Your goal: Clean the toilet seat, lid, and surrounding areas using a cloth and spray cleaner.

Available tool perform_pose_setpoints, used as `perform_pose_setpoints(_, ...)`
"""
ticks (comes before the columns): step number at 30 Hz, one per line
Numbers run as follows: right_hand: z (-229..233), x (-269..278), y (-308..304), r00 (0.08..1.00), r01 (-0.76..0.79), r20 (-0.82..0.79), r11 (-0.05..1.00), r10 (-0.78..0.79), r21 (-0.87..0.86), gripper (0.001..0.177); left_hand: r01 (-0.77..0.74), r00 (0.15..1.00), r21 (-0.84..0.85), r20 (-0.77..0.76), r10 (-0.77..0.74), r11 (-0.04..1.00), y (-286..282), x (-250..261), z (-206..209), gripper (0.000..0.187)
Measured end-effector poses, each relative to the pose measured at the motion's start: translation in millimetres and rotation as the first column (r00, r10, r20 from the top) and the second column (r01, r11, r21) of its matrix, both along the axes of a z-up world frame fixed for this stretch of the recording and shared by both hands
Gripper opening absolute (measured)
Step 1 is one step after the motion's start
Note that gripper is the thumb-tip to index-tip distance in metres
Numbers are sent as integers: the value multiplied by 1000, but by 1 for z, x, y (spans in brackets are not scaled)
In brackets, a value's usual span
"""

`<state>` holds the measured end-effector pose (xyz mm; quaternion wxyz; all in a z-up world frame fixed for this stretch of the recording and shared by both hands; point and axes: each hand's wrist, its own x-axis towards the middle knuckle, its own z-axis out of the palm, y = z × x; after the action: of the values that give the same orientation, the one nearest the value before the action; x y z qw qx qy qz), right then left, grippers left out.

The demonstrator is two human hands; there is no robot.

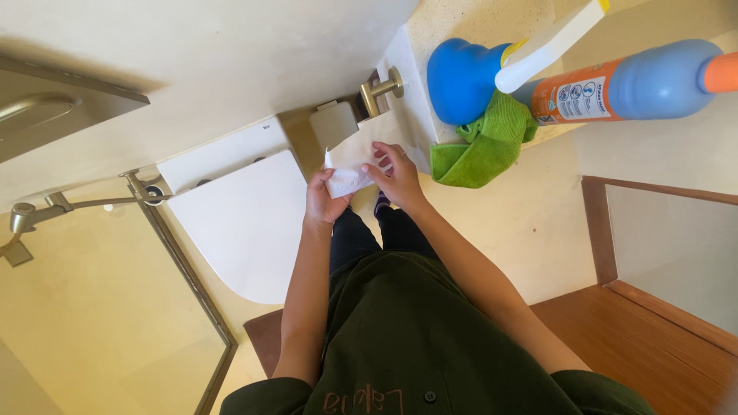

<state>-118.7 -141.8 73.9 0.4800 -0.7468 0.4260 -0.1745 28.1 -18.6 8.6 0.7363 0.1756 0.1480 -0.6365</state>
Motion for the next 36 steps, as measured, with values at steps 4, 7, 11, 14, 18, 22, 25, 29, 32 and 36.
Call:
perform_pose_setpoints(4,2,8,3,996,9,84,979,-26,202,53,7,999,-39,-35,-8,999,5,1,2,58)
perform_pose_setpoints(7,-9,11,12,979,50,163,920,-122,389,41,-15,999,82,-35,18,997,11,0,-1,54)
perform_pose_setpoints(11,-14,15,15,959,27,242,900,-146,436,33,-19,996,161,88,5,987,8,-2,12,49)
perform_pose_setpoints(14,-11,16,17,959,52,234,906,-163,421,31,-65,969,244,248,2,968,3,-8,19,50)
perform_pose_setpoints(18,5,20,18,971,190,115,968,-210,165,25,-462,635,455,769,-74,761,-3,-22,21,44)
perform_pose_setpoints(22,26,22,26,996,88,8,993,-88,-76,22,-203,699,412,696,-163,888,-12,-33,46,33)
perform_pose_setpoints(25,28,24,37,998,-42,41,988,49,-151,25,-60,882,292,464,-86,955,-15,-38,8,23)
perform_pose_setpoints(29,25,28,45,990,-95,61,934,123,-344,34,-99,910,221,415,-2,970,-1,-31,-29,25)
perform_pose_setpoints(32,19,34,52,993,-114,21,990,116,-82,41,-100,929,373,367,-48,922,4,-19,16,27)
perform_pose_setpoints(36,-2,40,61,980,-72,199,960,18,270,36,-84,882,371,459,-104,925,6,-4,50,55)
